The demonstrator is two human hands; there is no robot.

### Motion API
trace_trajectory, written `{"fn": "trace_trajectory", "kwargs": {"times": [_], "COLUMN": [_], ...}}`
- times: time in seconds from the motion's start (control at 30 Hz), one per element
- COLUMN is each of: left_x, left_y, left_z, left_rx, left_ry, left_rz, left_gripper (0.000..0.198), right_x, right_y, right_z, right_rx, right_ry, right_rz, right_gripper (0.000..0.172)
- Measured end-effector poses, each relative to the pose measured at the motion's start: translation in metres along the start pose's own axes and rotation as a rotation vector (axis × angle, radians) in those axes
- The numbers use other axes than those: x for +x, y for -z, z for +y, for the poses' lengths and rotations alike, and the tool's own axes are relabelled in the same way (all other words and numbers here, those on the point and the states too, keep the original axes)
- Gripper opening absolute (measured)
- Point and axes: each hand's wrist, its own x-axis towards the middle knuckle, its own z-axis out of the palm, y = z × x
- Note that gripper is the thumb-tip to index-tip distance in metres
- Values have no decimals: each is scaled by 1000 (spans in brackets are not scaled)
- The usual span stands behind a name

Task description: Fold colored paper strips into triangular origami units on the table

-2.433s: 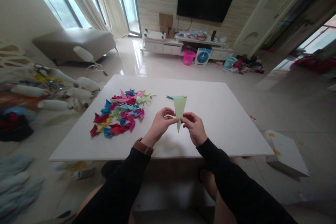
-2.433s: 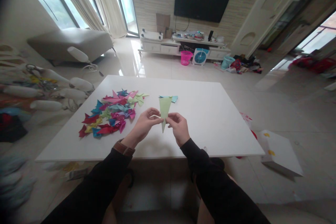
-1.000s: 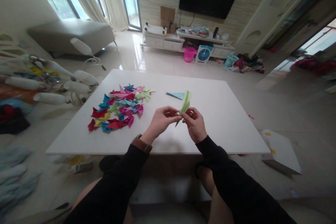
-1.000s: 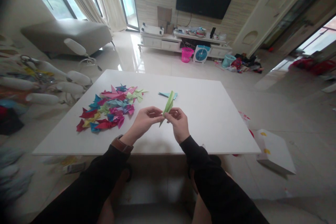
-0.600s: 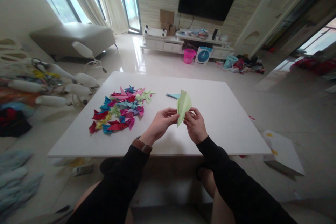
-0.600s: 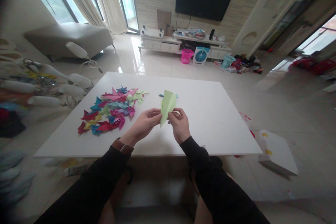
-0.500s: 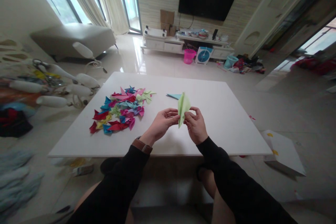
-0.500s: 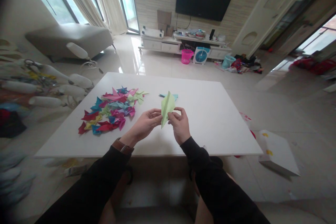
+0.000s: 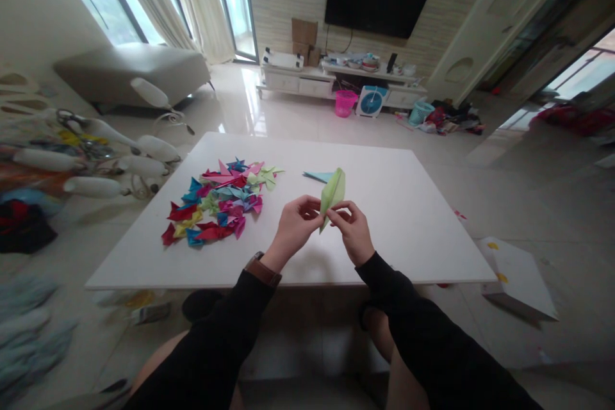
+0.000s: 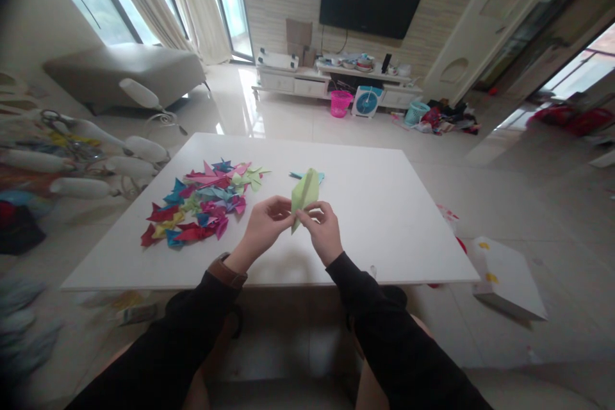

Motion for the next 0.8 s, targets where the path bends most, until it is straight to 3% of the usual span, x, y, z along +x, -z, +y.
{"fn": "trace_trajectory", "kwargs": {"times": [0.1, 0.3, 0.43, 0.57, 0.8], "left_x": [-1, 2, 2, -1, -1], "left_y": [-1, 3, 2, -2, 0], "left_z": [1, -4, -9, -10, -6], "left_rx": [95, 24, -47, -161, -275], "left_ry": [-35, 9, 121, 254, 337], "left_rz": [27, 41, -51, -178, -202], "left_gripper": [19, 24, 25, 42, 50], "right_x": [0, 1, 2, 5, 5], "right_y": [0, 0, 1, 5, 5], "right_z": [0, 0, 3, 8, 11], "right_rx": [-49, -34, -16, -91, -64], "right_ry": [-11, -39, -40, -3, -64], "right_rz": [12, 30, 63, 121, 94], "right_gripper": [23, 17, 17, 17, 14]}}
